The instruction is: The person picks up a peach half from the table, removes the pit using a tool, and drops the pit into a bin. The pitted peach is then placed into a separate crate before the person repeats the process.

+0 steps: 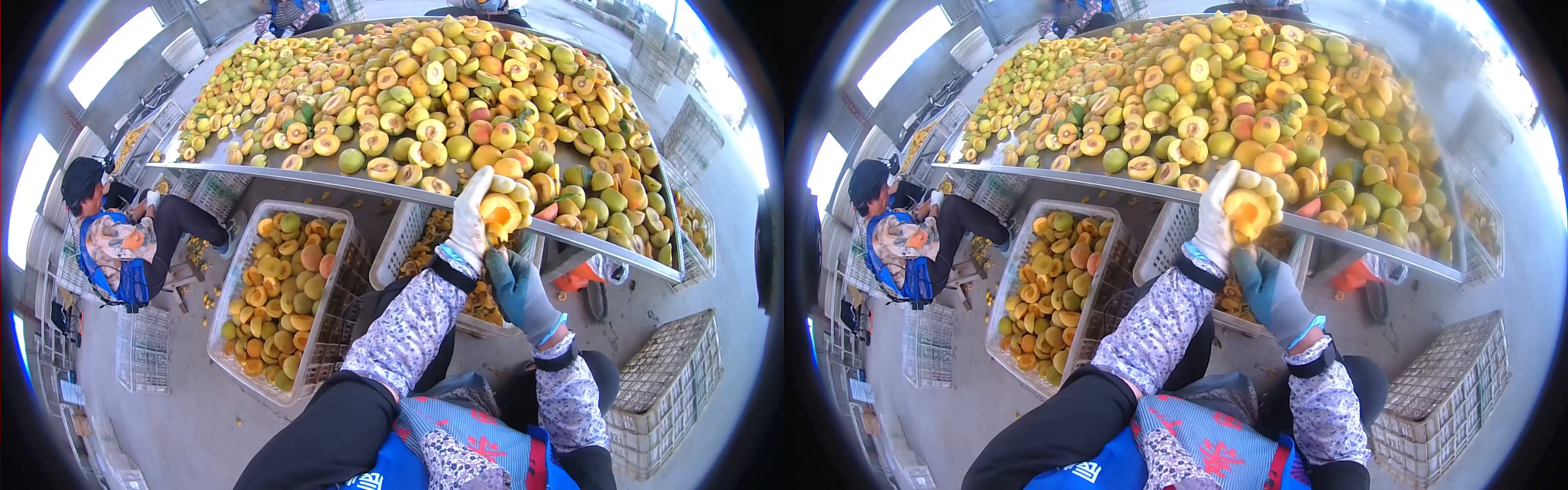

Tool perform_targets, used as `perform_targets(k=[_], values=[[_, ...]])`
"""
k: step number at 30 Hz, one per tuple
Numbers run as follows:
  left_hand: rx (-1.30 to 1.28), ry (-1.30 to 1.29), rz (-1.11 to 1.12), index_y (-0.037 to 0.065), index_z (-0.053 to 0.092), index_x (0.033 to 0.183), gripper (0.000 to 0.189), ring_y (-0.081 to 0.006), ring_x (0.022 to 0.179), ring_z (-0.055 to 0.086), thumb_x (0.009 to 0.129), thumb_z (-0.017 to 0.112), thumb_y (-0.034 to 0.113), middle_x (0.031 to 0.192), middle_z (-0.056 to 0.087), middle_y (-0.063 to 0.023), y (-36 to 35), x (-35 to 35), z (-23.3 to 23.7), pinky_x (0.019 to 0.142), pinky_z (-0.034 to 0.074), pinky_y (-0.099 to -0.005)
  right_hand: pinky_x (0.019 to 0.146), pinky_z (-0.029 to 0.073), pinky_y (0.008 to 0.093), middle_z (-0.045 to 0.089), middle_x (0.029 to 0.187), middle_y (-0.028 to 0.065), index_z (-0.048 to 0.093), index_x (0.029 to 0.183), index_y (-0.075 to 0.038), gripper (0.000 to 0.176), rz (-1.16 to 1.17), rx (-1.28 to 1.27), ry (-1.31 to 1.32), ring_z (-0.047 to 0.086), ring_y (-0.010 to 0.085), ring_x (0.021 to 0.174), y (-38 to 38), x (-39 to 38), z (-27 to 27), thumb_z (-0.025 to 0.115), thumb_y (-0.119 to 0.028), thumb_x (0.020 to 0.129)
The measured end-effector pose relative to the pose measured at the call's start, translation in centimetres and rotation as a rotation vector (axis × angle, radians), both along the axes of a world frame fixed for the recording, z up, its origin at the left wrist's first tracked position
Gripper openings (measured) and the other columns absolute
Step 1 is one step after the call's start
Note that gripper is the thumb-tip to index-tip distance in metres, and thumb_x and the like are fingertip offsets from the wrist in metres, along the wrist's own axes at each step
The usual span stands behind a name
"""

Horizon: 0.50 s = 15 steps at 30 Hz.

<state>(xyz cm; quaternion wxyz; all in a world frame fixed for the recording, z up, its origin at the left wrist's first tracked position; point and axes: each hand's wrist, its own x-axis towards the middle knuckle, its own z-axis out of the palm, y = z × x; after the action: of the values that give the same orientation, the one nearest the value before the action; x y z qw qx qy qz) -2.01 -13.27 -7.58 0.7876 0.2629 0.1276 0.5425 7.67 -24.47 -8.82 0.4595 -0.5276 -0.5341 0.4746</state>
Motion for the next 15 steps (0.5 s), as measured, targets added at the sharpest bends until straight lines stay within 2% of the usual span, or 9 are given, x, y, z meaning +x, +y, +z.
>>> perform_targets(k=[1, 2, 3, 7, 9, 10, 12, 13, 15], values=[[0.007, -0.002, 0.027, 0.004, 0.062, 0.095, 0.038, -0.0358, 0.079, 0.070, 0.106, 0.048, 0.038, 0.093, 0.070, -0.0177, 0.2, 0.0, -0.3, 0.068, 0.060, -0.0492, 0.050, 0.044, 0.0383, 0.062, 0.065, 0.0079, 0.065, 0.092, -0.002, 0.037, -0.028, 0.132, -0.102, 0.061, 0.0264, 0.053, 0.0, 0.3, -0.4, 0.057, -0.037, 0.104], [-0.035, -0.055, -0.003, 0.007, 0.063, 0.093, 0.038, -0.0345, 0.080, 0.070, 0.105, 0.049, 0.040, 0.092, 0.070, -0.0149, 0.5, -0.2, -0.7, 0.069, 0.060, -0.0482, 0.059, 0.049, 0.0446, 0.068, 0.075, 0.0210, 0.066, 0.096, 0.000, 0.033, -0.046, 0.140, -0.302, 0.067, 0.0414, 0.070, -0.1, 0.5, -0.3, 0.062, -0.033, 0.102], [-0.081, -0.093, -0.015, 0.011, 0.064, 0.090, 0.036, -0.0310, 0.081, 0.070, 0.104, 0.050, 0.041, 0.091, 0.070, -0.0101, 0.5, -0.4, -0.4, 0.069, 0.060, -0.0465, 0.061, 0.050, 0.0454, 0.065, 0.080, 0.0263, 0.067, 0.097, -0.002, 0.031, -0.089, 0.245, -0.354, 0.066, 0.0452, 0.078, -0.4, 0.3, -0.7, 0.062, -0.032, 0.101], [-0.069, -0.318, 0.080, 0.015, 0.062, 0.087, 0.032, -0.0255, 0.084, 0.069, 0.102, 0.053, 0.042, 0.093, 0.069, -0.0036, 2.5, -3.8, 1.4, 0.076, 0.059, -0.0435, 0.066, 0.052, 0.0501, 0.069, 0.082, 0.0247, 0.068, 0.098, -0.003, 0.030, -0.112, 0.157, -0.677, 0.067, 0.0449, 0.078, -1.0, 1.7, -2.4, 0.063, -0.032, 0.100], [0.029, -0.127, 0.227, 0.013, 0.063, 0.091, 0.031, -0.0251, 0.088, 0.070, 0.103, 0.054, 0.039, 0.096, 0.070, -0.0059, 2.2, -6.8, 2.7, 0.080, 0.059, -0.0430, 0.068, 0.053, 0.0516, 0.069, 0.084, 0.0250, 0.068, 0.099, -0.003, 0.030, -0.138, 0.102, -0.761, 0.067, 0.0453, 0.079, -1.0, 2.1, -2.6, 0.064, -0.033, 0.099], [0.117, 0.130, 0.485, 0.011, 0.064, 0.096, 0.030, -0.0251, 0.089, 0.070, 0.103, 0.054, 0.038, 0.099, 0.071, -0.0079, 1.9, -8.5, 2.1, 0.080, 0.059, -0.0430, 0.069, 0.053, 0.0520, 0.070, 0.086, 0.0252, 0.068, 0.099, -0.003, 0.030, -0.153, 0.080, -0.786, 0.067, 0.0453, 0.080, -1.0, 2.1, -1.9, 0.064, -0.033, 0.098], [0.155, 0.455, 0.696, 0.008, 0.067, 0.101, 0.030, -0.0258, 0.091, 0.071, 0.103, 0.055, 0.036, 0.102, 0.073, -0.0123, 0.1, -13.4, 1.9, 0.079, 0.059, -0.0429, 0.070, 0.053, 0.0520, 0.070, 0.086, 0.0254, 0.068, 0.098, -0.003, 0.030, -0.166, 0.087, -0.766, 0.067, 0.0453, 0.080, -1.1, 2.0, -1.4, 0.064, -0.033, 0.098], [0.103, 0.513, 0.649, 0.007, 0.069, 0.102, 0.031, -0.0265, 0.092, 0.071, 0.103, 0.056, 0.035, 0.103, 0.074, -0.0146, -1.1, -16.7, 2.7, 0.079, 0.060, -0.0427, 0.070, 0.053, 0.0517, 0.070, 0.085, 0.0255, 0.068, 0.097, -0.003, 0.030, -0.169, 0.116, -0.724, 0.067, 0.0452, 0.080, -1.2, 2.1, -1.4, 0.064, -0.033, 0.098], [-0.109, 0.898, 0.676, 0.001, 0.071, 0.106, 0.039, -0.0273, 0.095, 0.072, 0.098, 0.062, 0.038, 0.101, 0.076, -0.0154, -0.5, -24.7, 0.5, 0.078, 0.059, -0.0349, 0.070, 0.053, 0.0513, 0.069, 0.085, 0.0255, 0.068, 0.096, -0.003, 0.030, -0.176, 0.140, -0.678, 0.067, 0.0451, 0.080, -1.1, 2.2, -1.0, 0.065, -0.032, 0.098]])
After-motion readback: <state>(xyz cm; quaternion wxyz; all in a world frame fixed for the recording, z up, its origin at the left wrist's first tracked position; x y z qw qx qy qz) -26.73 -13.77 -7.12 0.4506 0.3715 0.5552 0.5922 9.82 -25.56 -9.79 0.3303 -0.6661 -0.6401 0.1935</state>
